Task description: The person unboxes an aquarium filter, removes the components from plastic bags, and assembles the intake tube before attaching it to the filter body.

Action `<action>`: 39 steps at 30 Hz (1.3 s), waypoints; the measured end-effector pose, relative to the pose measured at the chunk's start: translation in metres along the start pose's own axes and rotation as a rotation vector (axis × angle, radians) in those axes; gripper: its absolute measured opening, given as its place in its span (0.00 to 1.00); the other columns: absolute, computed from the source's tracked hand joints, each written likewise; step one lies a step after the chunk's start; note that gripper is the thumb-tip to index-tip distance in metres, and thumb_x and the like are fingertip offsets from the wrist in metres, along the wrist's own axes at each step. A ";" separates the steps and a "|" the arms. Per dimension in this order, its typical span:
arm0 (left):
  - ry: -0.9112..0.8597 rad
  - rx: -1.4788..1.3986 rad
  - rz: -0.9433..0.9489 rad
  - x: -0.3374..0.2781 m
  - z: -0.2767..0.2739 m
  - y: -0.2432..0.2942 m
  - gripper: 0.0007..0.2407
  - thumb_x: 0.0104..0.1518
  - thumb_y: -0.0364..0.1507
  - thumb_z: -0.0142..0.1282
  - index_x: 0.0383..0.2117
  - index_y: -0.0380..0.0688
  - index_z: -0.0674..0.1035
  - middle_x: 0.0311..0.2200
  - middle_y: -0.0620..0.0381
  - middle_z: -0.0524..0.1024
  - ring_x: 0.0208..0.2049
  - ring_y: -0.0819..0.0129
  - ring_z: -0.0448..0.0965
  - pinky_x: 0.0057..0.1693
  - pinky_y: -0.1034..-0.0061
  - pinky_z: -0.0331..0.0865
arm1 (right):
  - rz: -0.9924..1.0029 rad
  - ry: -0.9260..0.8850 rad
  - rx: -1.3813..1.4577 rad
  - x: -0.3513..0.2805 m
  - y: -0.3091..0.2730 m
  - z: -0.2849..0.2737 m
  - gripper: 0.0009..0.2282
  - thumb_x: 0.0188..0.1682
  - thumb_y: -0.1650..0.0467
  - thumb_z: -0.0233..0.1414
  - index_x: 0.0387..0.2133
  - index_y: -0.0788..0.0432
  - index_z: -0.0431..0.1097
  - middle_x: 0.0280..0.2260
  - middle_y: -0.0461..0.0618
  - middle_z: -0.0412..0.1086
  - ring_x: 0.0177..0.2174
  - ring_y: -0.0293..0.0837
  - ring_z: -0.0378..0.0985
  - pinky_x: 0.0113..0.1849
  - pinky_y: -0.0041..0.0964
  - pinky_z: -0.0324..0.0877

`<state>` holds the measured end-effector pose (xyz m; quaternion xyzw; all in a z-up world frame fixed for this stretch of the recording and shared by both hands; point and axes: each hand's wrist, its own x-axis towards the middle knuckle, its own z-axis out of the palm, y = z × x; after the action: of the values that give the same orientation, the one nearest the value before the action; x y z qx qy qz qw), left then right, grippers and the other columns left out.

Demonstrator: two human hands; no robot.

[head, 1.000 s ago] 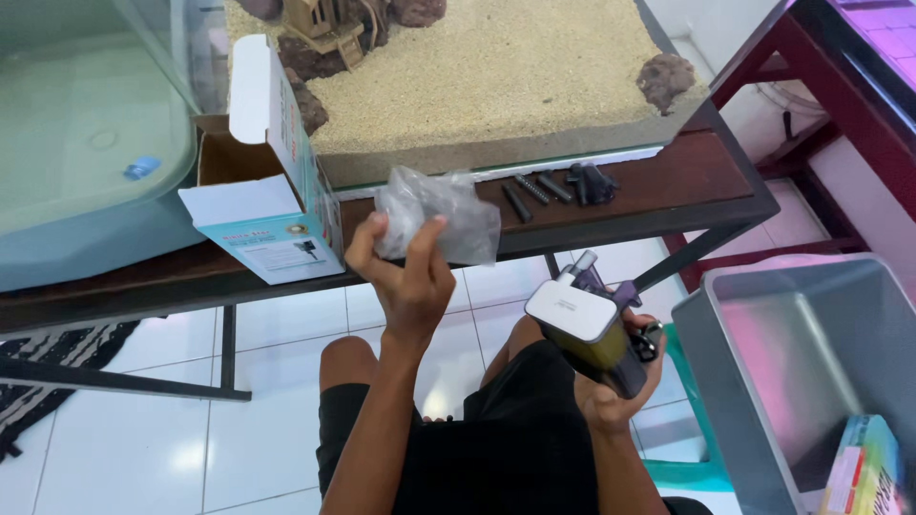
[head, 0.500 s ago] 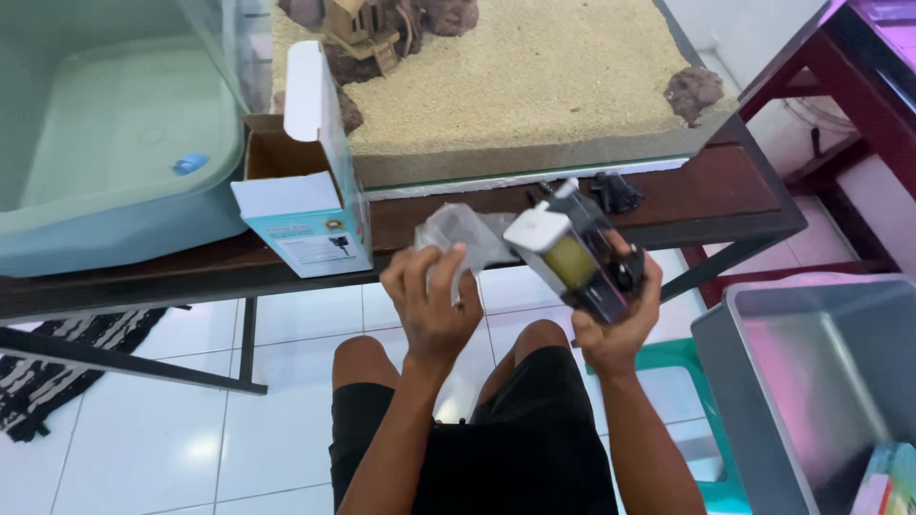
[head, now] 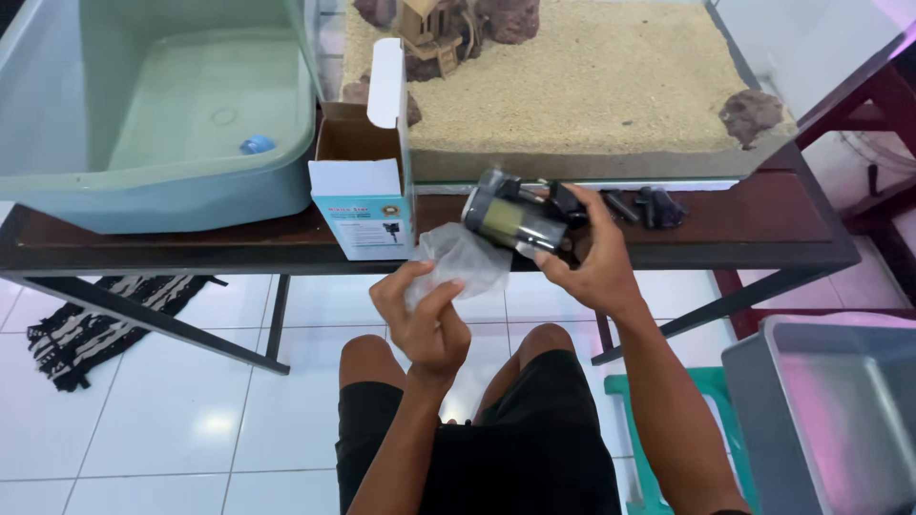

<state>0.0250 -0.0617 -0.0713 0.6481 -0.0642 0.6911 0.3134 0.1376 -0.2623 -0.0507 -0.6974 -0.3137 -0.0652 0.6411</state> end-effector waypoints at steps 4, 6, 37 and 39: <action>0.006 -0.035 -0.087 0.011 -0.014 0.003 0.13 0.52 0.14 0.46 0.23 0.48 0.82 0.38 0.50 0.77 0.37 0.56 0.70 0.48 0.62 0.68 | 0.007 -0.059 -0.042 0.008 -0.009 0.000 0.35 0.36 0.73 0.67 0.60 0.63 0.60 0.52 0.63 0.69 0.46 0.51 0.74 0.37 0.40 0.74; -0.001 -0.105 -0.174 0.018 -0.019 0.003 0.12 0.52 0.16 0.44 0.22 0.47 0.80 0.36 0.52 0.77 0.36 0.59 0.70 0.49 0.64 0.68 | 0.044 -0.132 -0.085 0.013 -0.012 -0.005 0.34 0.38 0.70 0.65 0.61 0.63 0.61 0.52 0.67 0.69 0.48 0.60 0.75 0.40 0.53 0.76; -0.357 -0.353 -0.691 0.014 -0.017 0.035 0.17 0.54 0.20 0.43 0.46 0.43 0.82 0.41 0.52 0.76 0.46 0.51 0.79 0.53 0.58 0.72 | -0.521 0.054 -0.655 -0.029 -0.078 0.041 0.24 0.55 0.60 0.54 0.61 0.59 0.66 0.61 0.63 0.60 0.63 0.65 0.58 0.63 0.59 0.53; -0.240 -0.458 -0.787 0.021 -0.022 0.042 0.21 0.52 0.20 0.42 0.55 0.42 0.71 0.39 0.55 0.63 0.44 0.66 0.66 0.55 0.60 0.65 | -0.422 -0.106 -0.389 -0.048 -0.087 0.058 0.32 0.50 0.50 0.51 0.60 0.61 0.63 0.62 0.64 0.58 0.63 0.66 0.59 0.63 0.59 0.55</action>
<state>-0.0148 -0.0773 -0.0412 0.6128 0.0000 0.4080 0.6768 0.0360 -0.2266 -0.0105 -0.7292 -0.4664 -0.2193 0.4501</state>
